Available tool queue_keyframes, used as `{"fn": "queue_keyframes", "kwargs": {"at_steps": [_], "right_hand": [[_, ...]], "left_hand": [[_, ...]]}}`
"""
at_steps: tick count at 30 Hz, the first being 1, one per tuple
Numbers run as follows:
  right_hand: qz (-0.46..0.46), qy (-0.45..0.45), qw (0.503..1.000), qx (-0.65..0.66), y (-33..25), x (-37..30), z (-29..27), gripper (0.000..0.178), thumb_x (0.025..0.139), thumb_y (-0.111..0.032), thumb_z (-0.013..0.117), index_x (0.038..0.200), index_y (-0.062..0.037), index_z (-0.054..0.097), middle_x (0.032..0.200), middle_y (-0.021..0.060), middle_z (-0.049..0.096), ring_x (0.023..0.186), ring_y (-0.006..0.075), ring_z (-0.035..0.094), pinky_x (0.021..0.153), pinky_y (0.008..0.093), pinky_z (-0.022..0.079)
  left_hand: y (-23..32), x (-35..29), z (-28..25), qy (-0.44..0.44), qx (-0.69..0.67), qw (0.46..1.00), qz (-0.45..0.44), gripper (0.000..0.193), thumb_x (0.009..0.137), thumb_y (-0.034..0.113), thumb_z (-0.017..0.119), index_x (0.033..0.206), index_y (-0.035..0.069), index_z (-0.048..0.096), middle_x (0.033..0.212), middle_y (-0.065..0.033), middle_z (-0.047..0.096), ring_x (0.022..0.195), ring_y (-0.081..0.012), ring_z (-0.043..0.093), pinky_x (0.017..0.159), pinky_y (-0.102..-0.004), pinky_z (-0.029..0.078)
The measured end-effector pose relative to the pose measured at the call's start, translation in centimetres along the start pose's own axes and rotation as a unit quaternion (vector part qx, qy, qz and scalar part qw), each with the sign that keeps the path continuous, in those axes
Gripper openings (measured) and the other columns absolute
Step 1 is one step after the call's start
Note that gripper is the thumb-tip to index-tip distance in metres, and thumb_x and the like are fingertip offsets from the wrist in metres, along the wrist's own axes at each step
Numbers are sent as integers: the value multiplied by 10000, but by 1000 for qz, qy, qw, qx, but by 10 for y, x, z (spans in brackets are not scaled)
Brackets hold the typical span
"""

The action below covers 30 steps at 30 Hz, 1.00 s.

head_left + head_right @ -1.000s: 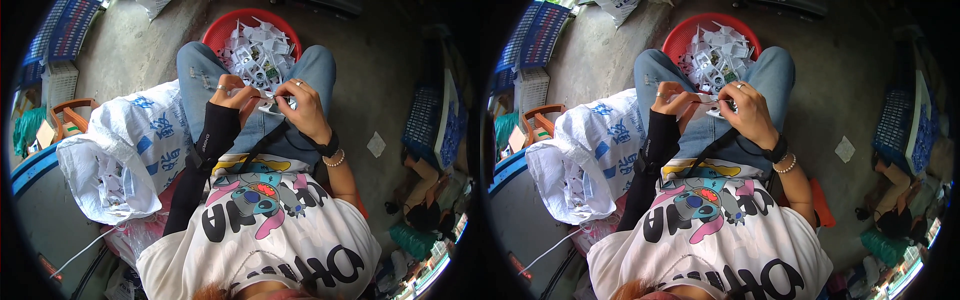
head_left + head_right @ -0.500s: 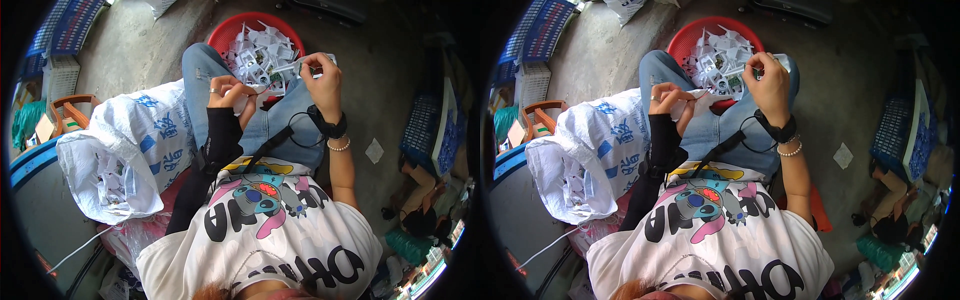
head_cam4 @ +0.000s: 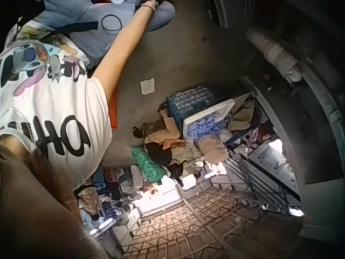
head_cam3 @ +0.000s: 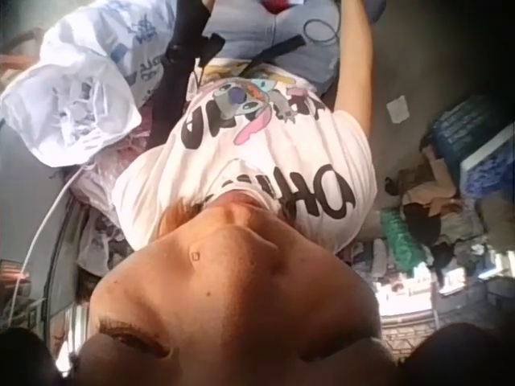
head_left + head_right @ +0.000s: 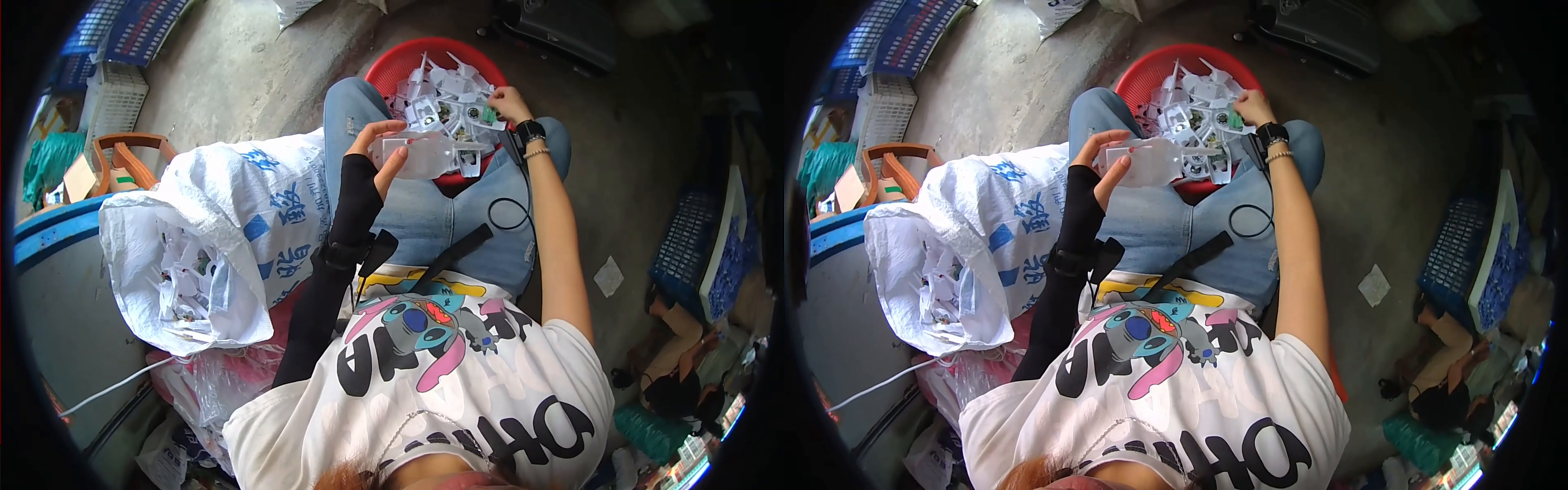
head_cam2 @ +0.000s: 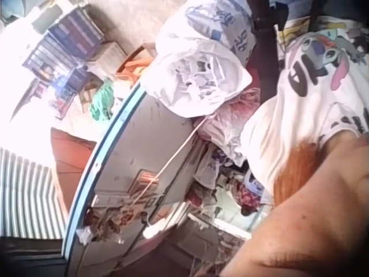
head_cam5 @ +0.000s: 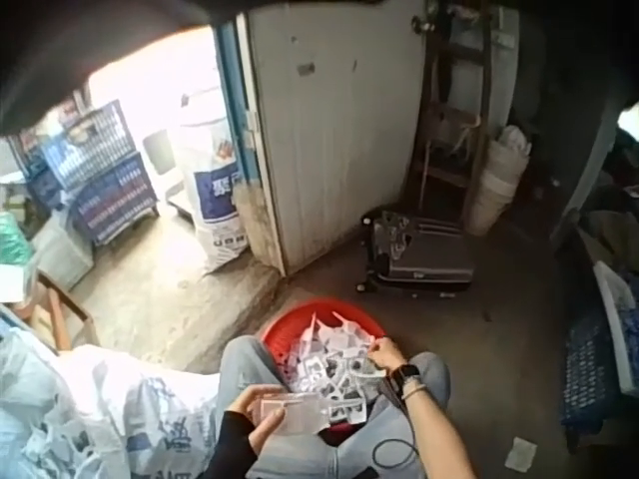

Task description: Assemble small plastic components and internal parts and sort them into bags and buckets.

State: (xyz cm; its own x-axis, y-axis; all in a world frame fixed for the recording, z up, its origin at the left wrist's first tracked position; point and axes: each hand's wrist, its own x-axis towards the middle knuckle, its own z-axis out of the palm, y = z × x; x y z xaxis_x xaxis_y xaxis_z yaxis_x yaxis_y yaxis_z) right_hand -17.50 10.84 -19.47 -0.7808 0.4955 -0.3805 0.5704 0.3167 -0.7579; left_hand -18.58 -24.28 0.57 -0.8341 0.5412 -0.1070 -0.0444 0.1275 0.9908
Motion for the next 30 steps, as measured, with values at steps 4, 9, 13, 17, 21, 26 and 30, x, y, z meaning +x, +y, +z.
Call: {"fn": "queue_keyframes", "kwargs": {"at_steps": [4,9,13,17,21,26,30], "right_hand": [[-58,88,975,-193,26,10,10,156,751,-167,686,845,-44,671,777,132,665,742,239,655,671,335,521],[-297,138,944,33,-121,-95,8,175,815,-111,645,968,-26,650,942,140,665,917,293,633,819,360,482],[-456,96,885,-12,-197,-206,-12,142,716,-82,737,847,-89,681,823,47,649,943,204,590,866,360,392],[-520,136,835,-122,-198,-227,-12,138,692,-91,738,811,-110,670,818,6,646,965,190,570,880,389,336],[-508,153,834,-148,-190,-235,-5,121,693,-81,724,784,-106,648,802,7,634,959,198,568,875,414,335],[-461,138,871,-99,-178,-241,14,140,707,-72,706,806,-95,611,789,27,608,962,219,559,869,393,342],[-402,128,905,-53,-167,-243,33,138,750,-81,674,854,-81,583,839,59,595,949,249,540,863,384,352]], "left_hand": [[2,5,5,33,7,998,54,257,834,132,682,1062,34,616,948,-89,596,918,-198,613,809,-297,487],[-11,1,-10,86,158,967,178,242,824,96,689,1051,53,616,1005,-101,617,922,-204,628,764,-308,514],[8,3,7,82,149,967,191,244,807,21,680,1040,46,613,957,-100,601,915,-194,631,735,-285,509],[25,1,19,74,161,962,206,263,730,-22,708,972,51,634,929,-115,591,830,-258,629,722,-328,493],[21,-2,21,66,176,961,204,263,716,-33,708,949,53,622,922,-110,589,813,-267,628,705,-325,496],[18,-7,21,48,233,947,217,249,698,-26,719,911,69,631,1052,-117,538,910,-276,622,724,-332,513],[14,-10,20,66,268,932,236,238,659,3,746,845,124,659,1170,-128,462,1109,-300,548,809,-383,509]]}}
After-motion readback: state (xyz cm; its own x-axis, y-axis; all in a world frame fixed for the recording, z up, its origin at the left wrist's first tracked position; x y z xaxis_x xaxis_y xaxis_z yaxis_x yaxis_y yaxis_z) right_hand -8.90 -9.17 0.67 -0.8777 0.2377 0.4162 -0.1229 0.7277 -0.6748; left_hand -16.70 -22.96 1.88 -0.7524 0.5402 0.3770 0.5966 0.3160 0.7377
